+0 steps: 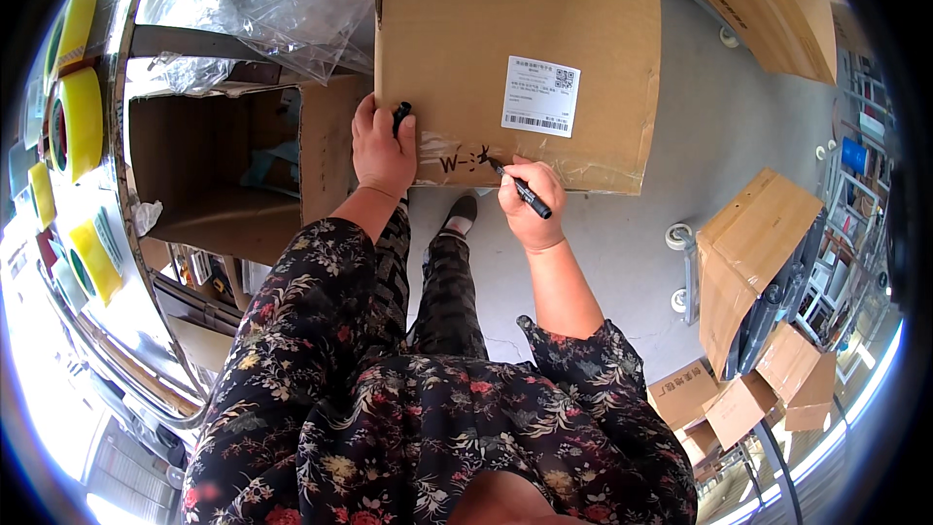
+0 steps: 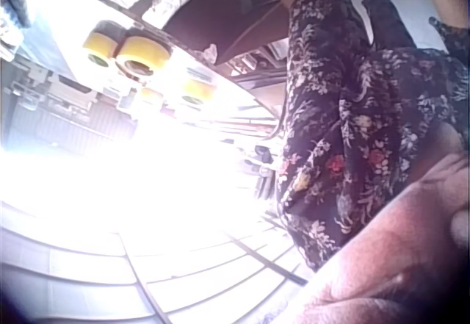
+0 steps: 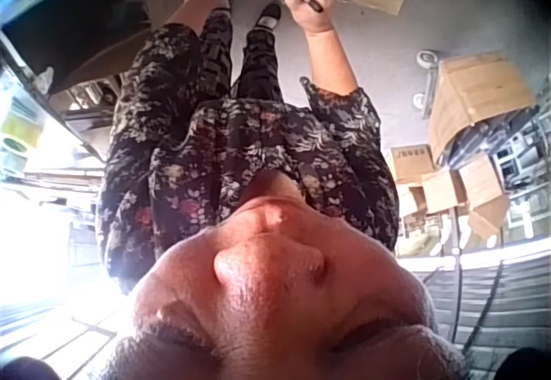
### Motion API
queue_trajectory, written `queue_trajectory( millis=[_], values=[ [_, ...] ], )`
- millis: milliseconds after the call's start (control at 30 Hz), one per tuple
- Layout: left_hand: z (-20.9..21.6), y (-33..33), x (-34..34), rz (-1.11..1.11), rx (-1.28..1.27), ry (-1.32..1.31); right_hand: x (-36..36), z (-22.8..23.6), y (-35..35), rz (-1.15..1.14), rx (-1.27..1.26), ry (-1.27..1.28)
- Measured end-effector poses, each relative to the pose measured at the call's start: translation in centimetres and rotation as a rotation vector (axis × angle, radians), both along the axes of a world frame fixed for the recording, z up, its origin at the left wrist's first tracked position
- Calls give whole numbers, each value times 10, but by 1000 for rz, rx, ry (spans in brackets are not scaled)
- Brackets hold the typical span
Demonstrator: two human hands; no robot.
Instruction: The person writes on a cardboard box with a marker and then individually wraps plastic molded parts in grey plastic bags by hand at a large work table.
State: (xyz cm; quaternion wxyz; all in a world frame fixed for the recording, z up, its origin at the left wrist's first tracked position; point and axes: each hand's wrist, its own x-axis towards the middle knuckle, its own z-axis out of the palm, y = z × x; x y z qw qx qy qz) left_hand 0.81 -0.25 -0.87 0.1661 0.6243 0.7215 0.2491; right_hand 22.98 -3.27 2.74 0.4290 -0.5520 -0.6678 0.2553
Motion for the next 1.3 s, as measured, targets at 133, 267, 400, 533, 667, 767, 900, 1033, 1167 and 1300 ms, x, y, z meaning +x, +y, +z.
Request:
queue_trajectory(
  millis=[133,267,400,533,667,767,900,1033,1167,1300],
  values=[
    [-1,0,0,1,6,5,3,2,1,118,-9,38],
    [-1,0,0,2,11,-13,5,3,2,89,-25,42],
    [-3,0,-1,-9,11,2,6,3,3,57,-27,25],
    [-2,0,0,-9,16,-4,9,3,2,96,-43,54],
    [-1,0,0,-7,22,-13,7,7,4,98,-65,59],
    [-2,0,-1,-7,5,6,6,6,4,90,-27,38],
    [-3,0,0,-6,4,2,10,3,3,58,34,15],
    [-3,-1,-1,-8,-12,25,12,3,1,16,52,-49],
    [-3,-2,-2,-14,-14,42,14,2,0,-29,37,-57],
    [-2,-1,-1,-21,-15,26,16,4,-1,12,17,-55]
  ],
)
